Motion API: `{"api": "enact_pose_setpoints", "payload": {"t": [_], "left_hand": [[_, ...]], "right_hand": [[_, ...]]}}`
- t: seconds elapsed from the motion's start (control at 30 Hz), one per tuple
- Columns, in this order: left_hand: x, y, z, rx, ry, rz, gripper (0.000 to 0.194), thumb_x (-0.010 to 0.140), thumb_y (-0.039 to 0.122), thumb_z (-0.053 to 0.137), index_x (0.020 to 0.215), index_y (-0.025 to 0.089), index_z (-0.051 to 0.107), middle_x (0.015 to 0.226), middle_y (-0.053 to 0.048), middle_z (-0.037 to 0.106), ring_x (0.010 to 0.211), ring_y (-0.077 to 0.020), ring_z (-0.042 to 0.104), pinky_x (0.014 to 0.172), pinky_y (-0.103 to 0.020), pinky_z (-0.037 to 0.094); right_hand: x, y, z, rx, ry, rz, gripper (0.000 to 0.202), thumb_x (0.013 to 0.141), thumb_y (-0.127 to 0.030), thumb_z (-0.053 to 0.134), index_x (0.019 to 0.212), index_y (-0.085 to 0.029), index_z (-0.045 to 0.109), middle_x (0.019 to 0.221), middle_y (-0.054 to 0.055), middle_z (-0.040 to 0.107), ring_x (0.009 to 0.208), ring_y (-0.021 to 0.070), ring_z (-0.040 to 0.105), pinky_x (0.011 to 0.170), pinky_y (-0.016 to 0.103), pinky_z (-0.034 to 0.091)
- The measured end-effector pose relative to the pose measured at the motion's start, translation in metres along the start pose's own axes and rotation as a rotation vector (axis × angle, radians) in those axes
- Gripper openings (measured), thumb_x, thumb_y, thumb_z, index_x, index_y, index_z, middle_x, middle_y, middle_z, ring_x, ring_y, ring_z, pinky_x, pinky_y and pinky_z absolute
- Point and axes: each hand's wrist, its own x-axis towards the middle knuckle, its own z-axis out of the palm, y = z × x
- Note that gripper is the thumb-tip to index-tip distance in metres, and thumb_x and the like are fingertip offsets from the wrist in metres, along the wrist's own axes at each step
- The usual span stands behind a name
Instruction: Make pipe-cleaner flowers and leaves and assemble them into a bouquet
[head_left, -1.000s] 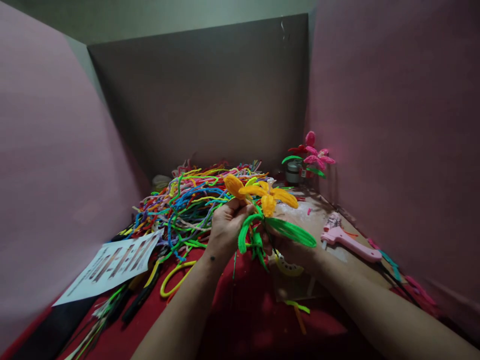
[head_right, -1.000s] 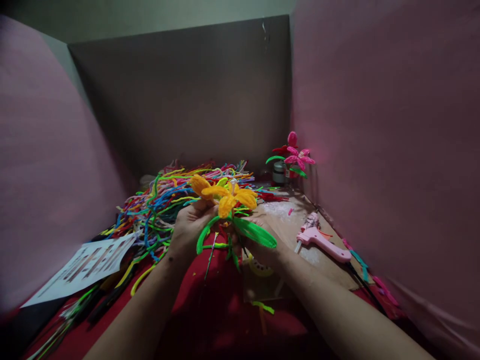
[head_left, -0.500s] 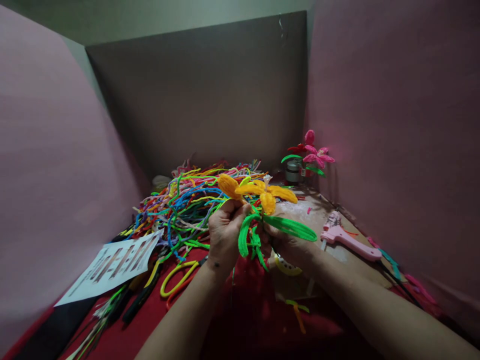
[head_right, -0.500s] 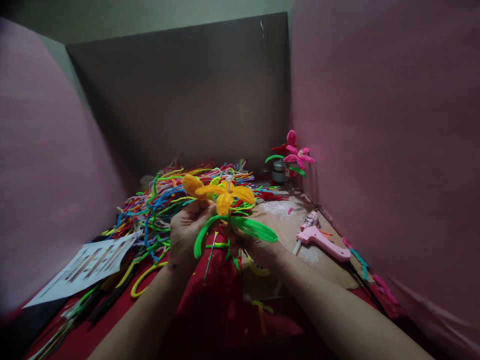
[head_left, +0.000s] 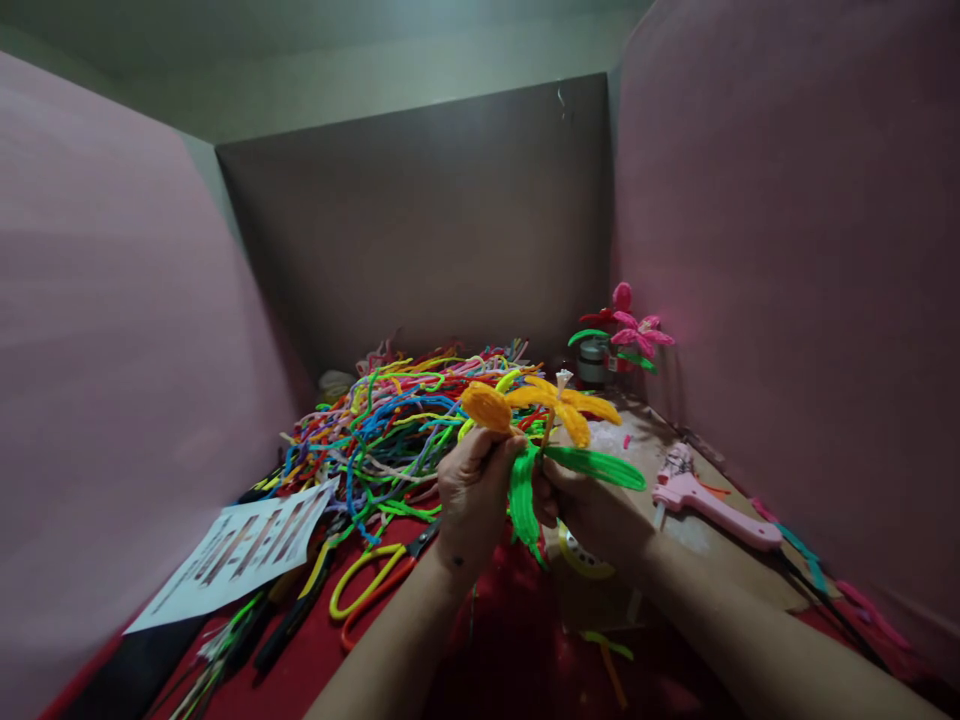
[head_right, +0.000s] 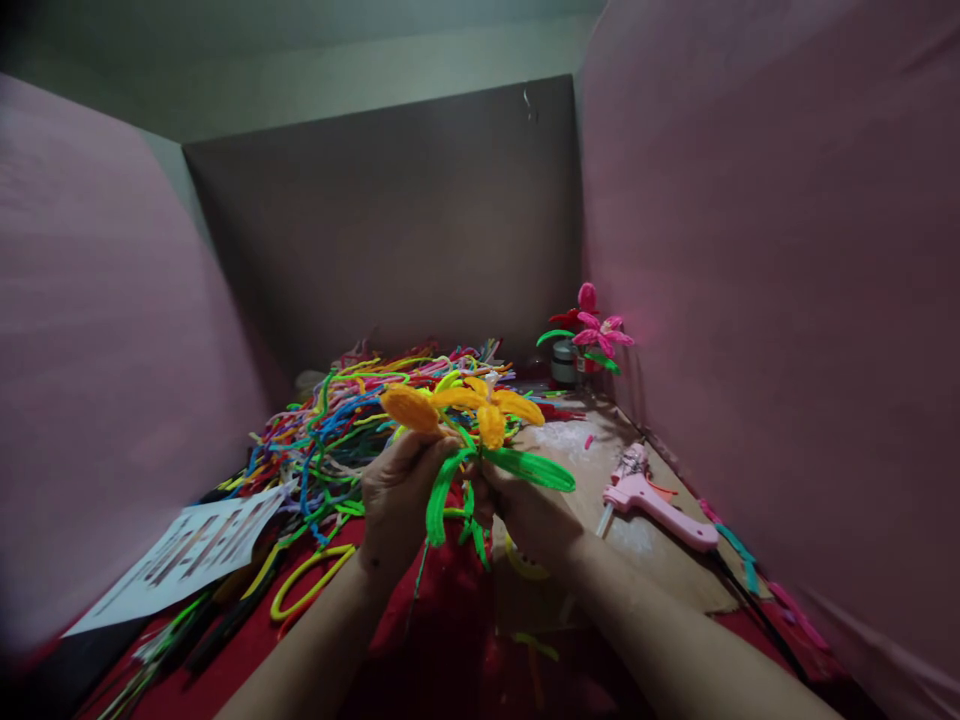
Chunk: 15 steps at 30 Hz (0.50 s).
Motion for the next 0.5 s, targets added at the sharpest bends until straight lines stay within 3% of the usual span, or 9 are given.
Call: {"api": "enact_pose_setpoints", "payload": {"t": [0.2, 0.37, 0.5], "left_hand": [[-0.002, 0.001, 0.000, 0.052, -0.021, 0.080, 0.011, 0.074, 0.025, 0.062, 0.066, 0.018, 0.062, 0.062, 0.002, 0.055, 0.058, -0.0087, 0.047, 0.058, -0.018, 0.041], [-0.005, 0.002, 0.003, -0.063, -0.047, 0.051, 0.010, 0.078, 0.025, 0.057, 0.074, 0.018, 0.061, 0.071, 0.001, 0.059, 0.064, -0.0097, 0.052, 0.062, -0.019, 0.044], [-0.009, 0.001, 0.007, -0.100, -0.022, 0.062, 0.012, 0.080, 0.024, 0.054, 0.087, 0.019, 0.061, 0.077, -0.001, 0.061, 0.067, -0.0111, 0.056, 0.063, -0.021, 0.046]], "right_hand": [[0.002, 0.003, -0.003, 0.024, -0.035, -0.009, 0.035, 0.072, -0.046, 0.062, 0.060, -0.016, 0.049, 0.049, -0.005, 0.037, 0.043, 0.0062, 0.032, 0.043, 0.022, 0.026], [0.004, 0.003, -0.009, 0.057, -0.055, 0.000, 0.033, 0.075, -0.042, 0.060, 0.059, -0.016, 0.047, 0.050, -0.005, 0.037, 0.042, 0.0050, 0.029, 0.042, 0.022, 0.023], [0.002, 0.001, -0.017, -0.158, 0.032, -0.096, 0.031, 0.075, -0.044, 0.056, 0.059, -0.019, 0.049, 0.049, -0.004, 0.036, 0.042, 0.0066, 0.028, 0.041, 0.022, 0.023]]}}
